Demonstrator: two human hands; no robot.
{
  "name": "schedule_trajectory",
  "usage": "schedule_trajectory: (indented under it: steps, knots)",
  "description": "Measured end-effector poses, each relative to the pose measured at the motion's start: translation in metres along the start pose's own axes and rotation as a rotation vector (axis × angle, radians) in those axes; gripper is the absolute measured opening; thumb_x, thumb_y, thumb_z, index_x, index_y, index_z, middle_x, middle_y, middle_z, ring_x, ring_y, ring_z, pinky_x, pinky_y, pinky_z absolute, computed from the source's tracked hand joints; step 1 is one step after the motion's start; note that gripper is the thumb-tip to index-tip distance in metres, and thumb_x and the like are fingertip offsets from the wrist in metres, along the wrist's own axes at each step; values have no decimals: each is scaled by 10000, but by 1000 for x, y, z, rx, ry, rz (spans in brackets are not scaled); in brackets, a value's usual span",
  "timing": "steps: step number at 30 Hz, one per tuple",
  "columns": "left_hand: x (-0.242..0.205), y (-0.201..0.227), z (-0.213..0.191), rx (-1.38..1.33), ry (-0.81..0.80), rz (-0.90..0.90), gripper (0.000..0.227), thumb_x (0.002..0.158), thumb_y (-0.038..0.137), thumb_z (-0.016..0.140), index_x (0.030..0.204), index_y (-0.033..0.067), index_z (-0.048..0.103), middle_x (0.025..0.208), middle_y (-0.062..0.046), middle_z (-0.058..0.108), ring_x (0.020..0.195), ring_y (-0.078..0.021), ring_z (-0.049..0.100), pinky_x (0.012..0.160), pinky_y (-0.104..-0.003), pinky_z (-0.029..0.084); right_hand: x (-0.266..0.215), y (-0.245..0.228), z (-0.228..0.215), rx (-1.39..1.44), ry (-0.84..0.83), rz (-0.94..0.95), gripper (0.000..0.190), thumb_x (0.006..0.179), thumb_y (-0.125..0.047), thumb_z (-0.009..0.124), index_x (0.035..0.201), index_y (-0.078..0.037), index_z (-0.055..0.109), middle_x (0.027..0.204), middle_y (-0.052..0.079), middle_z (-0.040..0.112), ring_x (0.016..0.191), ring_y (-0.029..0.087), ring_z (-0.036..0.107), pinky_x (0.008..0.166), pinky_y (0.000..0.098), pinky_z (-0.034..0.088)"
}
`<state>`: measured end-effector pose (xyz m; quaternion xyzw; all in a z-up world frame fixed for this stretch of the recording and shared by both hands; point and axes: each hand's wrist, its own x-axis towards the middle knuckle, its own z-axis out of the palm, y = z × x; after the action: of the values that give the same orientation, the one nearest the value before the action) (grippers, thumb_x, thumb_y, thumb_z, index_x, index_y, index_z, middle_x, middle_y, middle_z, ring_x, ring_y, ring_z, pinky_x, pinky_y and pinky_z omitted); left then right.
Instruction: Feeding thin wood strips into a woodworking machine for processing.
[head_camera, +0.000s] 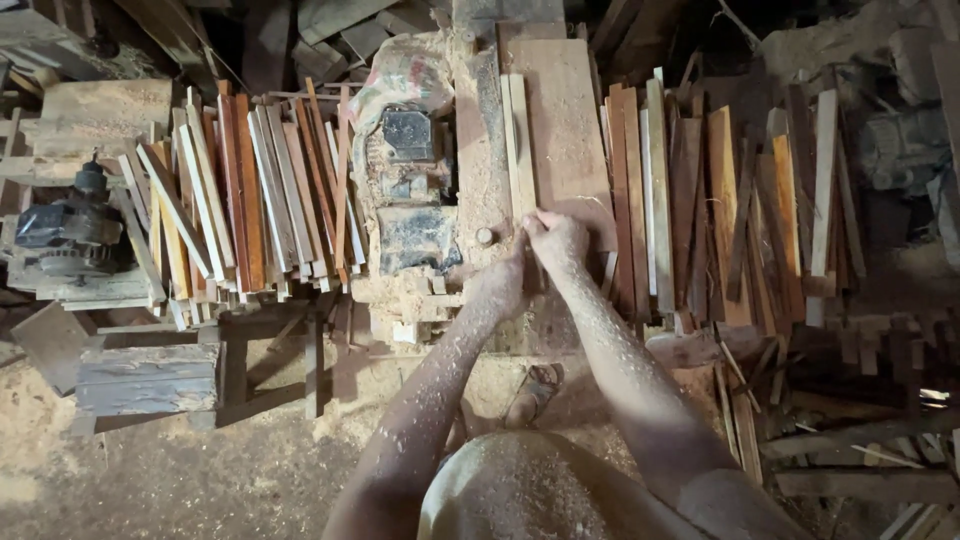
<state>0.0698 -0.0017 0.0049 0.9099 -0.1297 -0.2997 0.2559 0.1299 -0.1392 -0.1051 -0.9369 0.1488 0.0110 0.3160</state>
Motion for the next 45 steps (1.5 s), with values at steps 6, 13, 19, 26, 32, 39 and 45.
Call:
schedule_trajectory:
  steps: [6,13,19,26,32,39,45]
  knots:
    - [21,-32,93,92,151,13,919,823,144,617,1618,62,162,1046,-232,742,1016,-413,744,821,-519,605,-28,21,8,-52,60,-153,375,942,-538,658,1007,-209,824,937,97,781,974,333,737,832,456,585]
    - [-76,-54,213,283,593,-35,532,825,224,570,1324,49,518,1164,-237,657,901,-412,726,584,-488,561,-182,54,-48,239,-104,48,375,890,-448,756,1099,-138,775,979,110,798,941,255,767,758,360,621]
    - [-93,-15,176,-491,51,11,249,895,305,701,994,106,587,929,-167,709,960,-401,718,773,-515,577,-180,57,-80,380,36,70,347,908,-337,761,1131,-73,786,979,198,778,962,334,749,730,422,615]
    - [-31,49,113,-473,131,130,402,970,348,567,1196,18,598,1010,-299,716,1018,-474,694,861,-609,561,-116,78,-110,246,227,-76,282,948,-395,732,1052,-143,804,911,120,771,907,304,743,682,430,574]
    - [-94,39,86,-819,-27,20,430,995,447,509,1106,61,660,758,-110,727,737,-254,752,716,-413,610,-142,56,-98,269,97,-93,328,953,-436,695,1056,-145,806,907,126,773,920,305,746,703,419,583]
    - [-61,-54,209,-1238,-71,-99,451,990,232,680,1235,-89,479,774,-176,605,599,-245,689,541,-368,659,-162,17,-73,103,-78,-40,354,878,-544,690,1067,-268,805,896,41,786,931,270,752,725,405,598]
    - [-53,-67,274,-979,58,27,492,1005,274,643,1306,-54,434,777,-226,659,667,-329,708,591,-441,631,-108,-2,-27,114,39,-188,444,866,-456,752,1155,-120,781,899,143,767,936,322,746,739,436,607]
